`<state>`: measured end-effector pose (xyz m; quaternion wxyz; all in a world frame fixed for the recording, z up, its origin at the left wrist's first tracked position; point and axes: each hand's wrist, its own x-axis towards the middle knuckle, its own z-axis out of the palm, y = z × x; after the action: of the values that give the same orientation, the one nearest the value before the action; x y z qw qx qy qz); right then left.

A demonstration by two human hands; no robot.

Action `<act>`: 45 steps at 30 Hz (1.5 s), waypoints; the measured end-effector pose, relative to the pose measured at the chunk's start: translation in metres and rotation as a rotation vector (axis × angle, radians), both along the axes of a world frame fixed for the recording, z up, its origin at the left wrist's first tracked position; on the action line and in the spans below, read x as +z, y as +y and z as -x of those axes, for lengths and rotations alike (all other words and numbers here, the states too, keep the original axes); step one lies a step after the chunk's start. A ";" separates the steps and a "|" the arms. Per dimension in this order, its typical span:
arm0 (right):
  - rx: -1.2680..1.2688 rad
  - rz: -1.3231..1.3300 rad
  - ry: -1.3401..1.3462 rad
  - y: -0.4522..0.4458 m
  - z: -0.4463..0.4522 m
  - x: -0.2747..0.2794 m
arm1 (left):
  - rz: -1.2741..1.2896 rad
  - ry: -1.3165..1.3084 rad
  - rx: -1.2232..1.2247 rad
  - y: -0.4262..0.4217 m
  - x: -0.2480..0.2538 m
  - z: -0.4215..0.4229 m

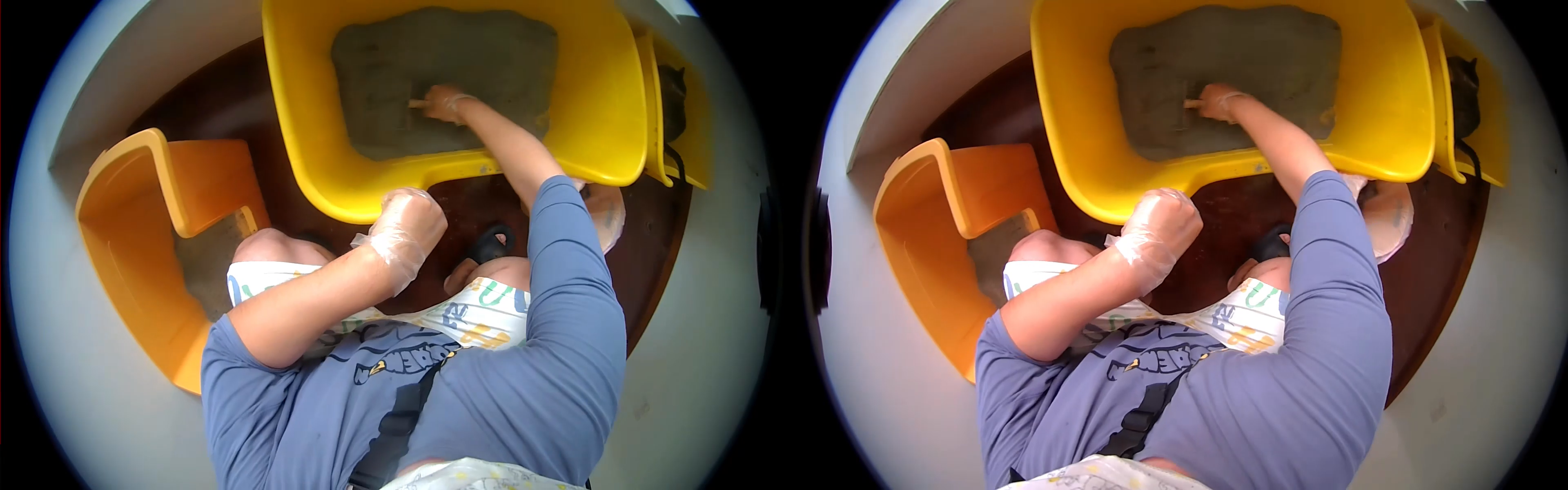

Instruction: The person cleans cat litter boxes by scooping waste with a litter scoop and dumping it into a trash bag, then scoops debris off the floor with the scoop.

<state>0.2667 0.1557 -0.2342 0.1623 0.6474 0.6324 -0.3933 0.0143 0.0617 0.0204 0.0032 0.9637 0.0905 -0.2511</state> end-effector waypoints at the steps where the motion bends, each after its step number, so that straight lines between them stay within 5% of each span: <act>1: -0.018 0.008 0.029 0.002 0.016 0.017 | -0.003 -0.001 -0.003 -0.003 -0.001 0.000; 3: -0.059 0.019 0.080 0.009 0.030 0.051 | 0.020 -0.014 0.014 -0.002 0.001 -0.001; 7: 0.158 -0.117 0.042 0.016 0.016 -0.005 | 0.020 -0.033 -0.001 0.002 0.005 -0.001; 21: -0.273 -0.179 0.435 -0.011 0.018 0.058 | -0.093 -0.037 -0.015 0.010 0.000 0.009; 33: -0.336 -0.266 0.257 -0.019 -0.002 0.064 | -0.097 -0.038 0.022 0.015 -0.010 0.015; 36: -0.164 -0.265 0.121 -0.021 -0.003 0.064 | -0.108 -0.003 0.026 0.013 -0.009 0.011; 40: -0.355 -0.249 0.198 -0.030 -0.001 0.053 | -0.086 -0.004 0.033 0.014 -0.008 0.012; 43: -0.139 -0.208 0.066 -0.031 0.001 0.052 | -0.122 0.008 0.024 0.012 -0.008 0.012; 45: -0.209 -0.041 0.042 -0.037 0.011 0.069 | -0.109 0.009 0.043 0.013 -0.008 0.011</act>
<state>0.2560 0.1192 -0.1648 0.0938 0.7045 0.5725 -0.4088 0.0034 0.0749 0.0121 -0.0443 0.9591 0.1248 -0.2501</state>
